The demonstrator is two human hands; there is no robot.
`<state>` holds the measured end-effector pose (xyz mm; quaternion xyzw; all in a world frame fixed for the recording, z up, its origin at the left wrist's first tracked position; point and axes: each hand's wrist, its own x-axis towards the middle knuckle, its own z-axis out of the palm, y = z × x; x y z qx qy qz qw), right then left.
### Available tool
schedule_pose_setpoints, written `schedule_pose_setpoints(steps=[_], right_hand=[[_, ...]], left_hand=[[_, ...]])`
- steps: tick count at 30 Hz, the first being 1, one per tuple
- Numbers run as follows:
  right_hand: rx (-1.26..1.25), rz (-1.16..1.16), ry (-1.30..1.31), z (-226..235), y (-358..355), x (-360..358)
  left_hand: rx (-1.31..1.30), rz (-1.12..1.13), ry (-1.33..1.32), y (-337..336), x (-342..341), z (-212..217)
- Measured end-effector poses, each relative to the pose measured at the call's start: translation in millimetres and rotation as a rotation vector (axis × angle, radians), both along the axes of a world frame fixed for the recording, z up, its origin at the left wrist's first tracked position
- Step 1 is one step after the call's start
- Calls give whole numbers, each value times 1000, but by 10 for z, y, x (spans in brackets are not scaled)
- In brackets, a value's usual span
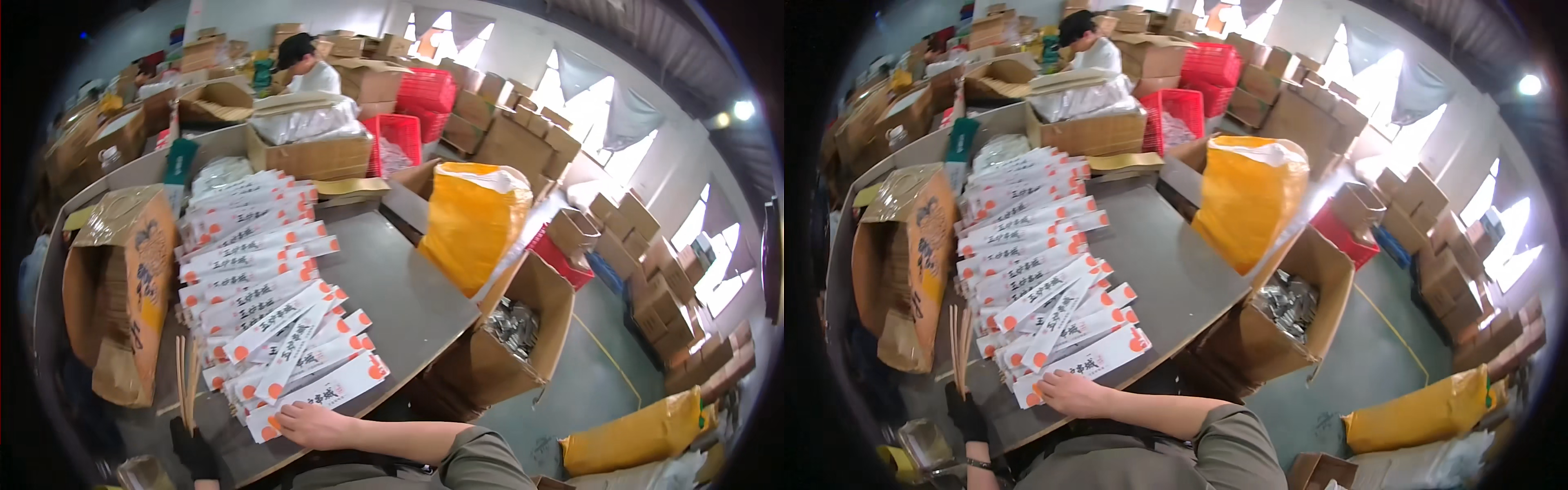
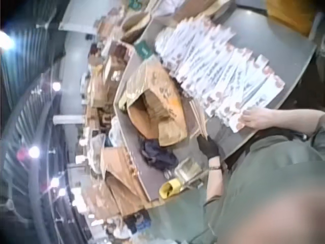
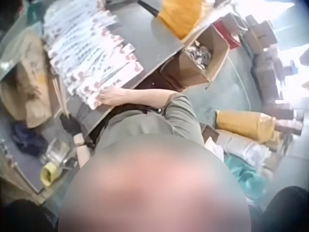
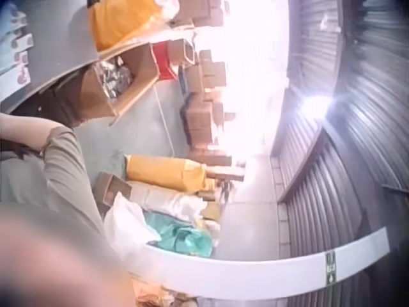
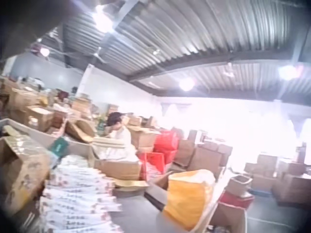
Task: Inserting wooden sticks into paper sleeves for packaging.
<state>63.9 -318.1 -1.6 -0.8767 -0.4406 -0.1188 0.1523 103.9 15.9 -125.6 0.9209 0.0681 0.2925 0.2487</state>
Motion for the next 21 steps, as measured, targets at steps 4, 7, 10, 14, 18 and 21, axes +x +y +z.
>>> schedule_pose_setpoints(steps=[4,7,10,14,18,21], right_hand=[[196,-22,-36,-97,-59,17],[308,-22,149,-91,-23,15],[375,-85,242,-220,-9,62],[705,-414,615,-35,-111,171],[832,-556,733,424,-328,269],[787,-515,803,664,-242,289]], left_hand=[[-367,-180,112,34,11,259],[-609,-204,232,0,-169,356],[-871,-201,214,-160,-304,431],[-846,-304,286,-420,-461,1098],[-529,-452,410,-291,-529,1432],[-520,-467,430,-55,-616,1414]])
